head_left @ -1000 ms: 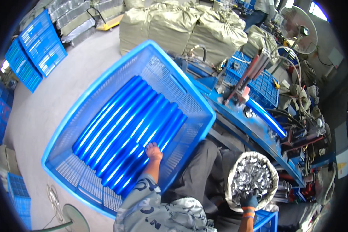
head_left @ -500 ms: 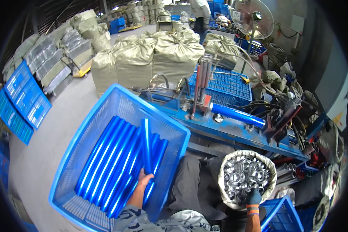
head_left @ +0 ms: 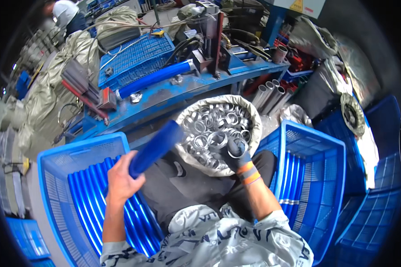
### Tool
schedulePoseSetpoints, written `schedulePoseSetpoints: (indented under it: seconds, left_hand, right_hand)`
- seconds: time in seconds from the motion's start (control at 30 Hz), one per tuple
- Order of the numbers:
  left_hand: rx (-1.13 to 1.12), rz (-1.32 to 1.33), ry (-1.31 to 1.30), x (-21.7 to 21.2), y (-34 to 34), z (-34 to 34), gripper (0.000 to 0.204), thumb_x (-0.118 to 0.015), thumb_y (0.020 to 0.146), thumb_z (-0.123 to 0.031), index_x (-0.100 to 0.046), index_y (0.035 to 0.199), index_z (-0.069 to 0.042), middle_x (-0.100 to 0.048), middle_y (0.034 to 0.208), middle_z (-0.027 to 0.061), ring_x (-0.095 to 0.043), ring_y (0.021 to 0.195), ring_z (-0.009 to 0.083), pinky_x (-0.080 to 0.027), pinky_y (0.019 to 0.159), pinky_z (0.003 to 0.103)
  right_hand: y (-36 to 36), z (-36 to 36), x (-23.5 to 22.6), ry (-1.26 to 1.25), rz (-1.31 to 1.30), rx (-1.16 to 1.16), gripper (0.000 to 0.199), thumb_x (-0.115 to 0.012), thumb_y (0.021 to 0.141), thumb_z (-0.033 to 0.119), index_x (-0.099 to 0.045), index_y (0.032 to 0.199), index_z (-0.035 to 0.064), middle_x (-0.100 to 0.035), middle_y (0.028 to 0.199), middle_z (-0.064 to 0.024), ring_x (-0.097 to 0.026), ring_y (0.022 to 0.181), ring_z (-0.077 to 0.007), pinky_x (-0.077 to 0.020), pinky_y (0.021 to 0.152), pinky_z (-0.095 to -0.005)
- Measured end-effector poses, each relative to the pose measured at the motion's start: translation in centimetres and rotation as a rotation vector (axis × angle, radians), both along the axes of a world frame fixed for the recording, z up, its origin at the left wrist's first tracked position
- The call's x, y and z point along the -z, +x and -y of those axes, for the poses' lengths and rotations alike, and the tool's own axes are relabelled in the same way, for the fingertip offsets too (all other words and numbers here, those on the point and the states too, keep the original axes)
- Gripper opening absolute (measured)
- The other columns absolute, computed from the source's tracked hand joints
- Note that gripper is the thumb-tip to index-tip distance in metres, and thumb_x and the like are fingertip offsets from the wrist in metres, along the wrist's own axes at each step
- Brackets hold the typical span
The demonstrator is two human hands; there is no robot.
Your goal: Assembling industrial pipe components by inserting end caps and stacking them into bins.
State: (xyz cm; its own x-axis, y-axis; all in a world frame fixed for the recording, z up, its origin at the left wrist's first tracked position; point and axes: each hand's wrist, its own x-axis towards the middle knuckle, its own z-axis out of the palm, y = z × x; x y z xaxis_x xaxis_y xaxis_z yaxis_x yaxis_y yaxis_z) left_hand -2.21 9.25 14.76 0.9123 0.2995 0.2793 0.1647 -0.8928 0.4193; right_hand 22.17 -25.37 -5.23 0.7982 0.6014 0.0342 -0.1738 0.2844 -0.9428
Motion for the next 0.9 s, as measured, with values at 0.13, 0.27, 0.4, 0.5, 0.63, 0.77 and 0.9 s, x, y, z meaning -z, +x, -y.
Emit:
schedulePoseSetpoints:
  seconds: [0.13, 0.27, 0.4, 0.5, 0.63, 0.77, 0.9]
  left_hand:
    - [0.160, -0.176, 0.004, -0.8, 3.3, 3.6, 0.070, -0.086, 0.074, -0.013, -0.074, 0.144, -0.011, -0.082, 0.122, 0.0162, -0.080, 0.112, 0.0409, -0.065, 0.097, 0.048]
    - [0.216, -0.246, 0.035, -2.0, 4.3, 5.7, 0.071, -0.085, 0.073, -0.013, -0.074, 0.143, -0.012, -0.080, 0.118, 0.0156, -0.078, 0.108, 0.0422, -0.064, 0.093, 0.050]
    - [0.230, -0.270, 0.051, -2.0, 3.9, 5.4, 0.072, -0.085, 0.073, -0.015, -0.074, 0.144, -0.012, -0.077, 0.112, 0.0145, -0.076, 0.103, 0.0419, -0.062, 0.087, 0.051]
    - [0.233, -0.310, 0.064, -2.2, 3.7, 5.2, 0.072, -0.085, 0.074, -0.016, -0.073, 0.145, -0.014, -0.075, 0.109, 0.0135, -0.076, 0.103, 0.0404, -0.062, 0.087, 0.052]
    - [0.243, -0.304, 0.089, -1.8, 3.6, 4.9, 0.075, -0.086, 0.072, -0.015, -0.073, 0.146, -0.013, -0.074, 0.106, 0.0139, -0.076, 0.100, 0.0397, -0.061, 0.085, 0.052]
    - [0.256, -0.267, 0.101, -0.8, 3.9, 5.2, 0.078, -0.086, 0.073, -0.014, -0.073, 0.149, -0.013, -0.074, 0.107, 0.0145, -0.075, 0.102, 0.0400, -0.061, 0.087, 0.052]
    - [0.282, -0.209, 0.129, 0.8, 4.5, 5.8, 0.079, -0.087, 0.072, -0.013, -0.072, 0.149, -0.013, -0.073, 0.107, 0.0143, -0.075, 0.102, 0.0403, -0.061, 0.089, 0.051]
  right_hand:
    - [-1.3, 2.2, -6.4, -0.081, -0.011, -0.003, 0.070, -0.083, 0.105, 0.057, -0.073, 0.142, -0.0014, -0.078, 0.136, -0.0122, -0.079, 0.118, -0.0239, -0.0696, 0.097, -0.0404]
    - [-1.1, 2.2, -6.4, 0.301, -0.236, -0.188, 0.051, -0.087, 0.106, 0.030, -0.072, 0.142, -0.0023, -0.076, 0.145, -0.0138, -0.078, 0.124, -0.0232, -0.0678, 0.105, -0.0401]
    - [-1.7, 1.6, -7.7, 0.244, -0.140, -0.141, 0.052, -0.087, 0.100, 0.005, -0.070, 0.149, -0.0025, -0.072, 0.155, -0.0139, -0.076, 0.133, -0.0231, -0.0634, 0.114, -0.0392]
    - [-1.6, 1.6, -7.2, 0.247, -0.178, -0.174, 0.067, -0.085, 0.098, 0.002, -0.062, 0.160, -0.0029, -0.071, 0.158, -0.0157, -0.075, 0.135, -0.0228, -0.0613, 0.117, -0.0389]
    - [-1.6, 1.9, -7.7, 0.185, -0.224, -0.243, 0.077, -0.083, 0.101, -0.001, -0.052, 0.171, -0.0039, -0.069, 0.159, -0.0175, -0.072, 0.137, -0.0222, -0.0582, 0.118, -0.0381]
    - [-1.6, 2.8, -7.4, 0.095, -0.093, -0.176, 0.074, -0.079, 0.105, -0.004, -0.049, 0.173, -0.0062, -0.068, 0.159, -0.0144, -0.067, 0.143, -0.0251, -0.0521, 0.125, -0.0411]
    - [0.1, 4.3, -7.8, -0.008, -0.009, -0.212, 0.072, -0.085, 0.102, -0.002, -0.056, 0.167, -0.0082, -0.070, 0.156, -0.0125, -0.066, 0.141, -0.0200, -0.0513, 0.124, -0.0367]
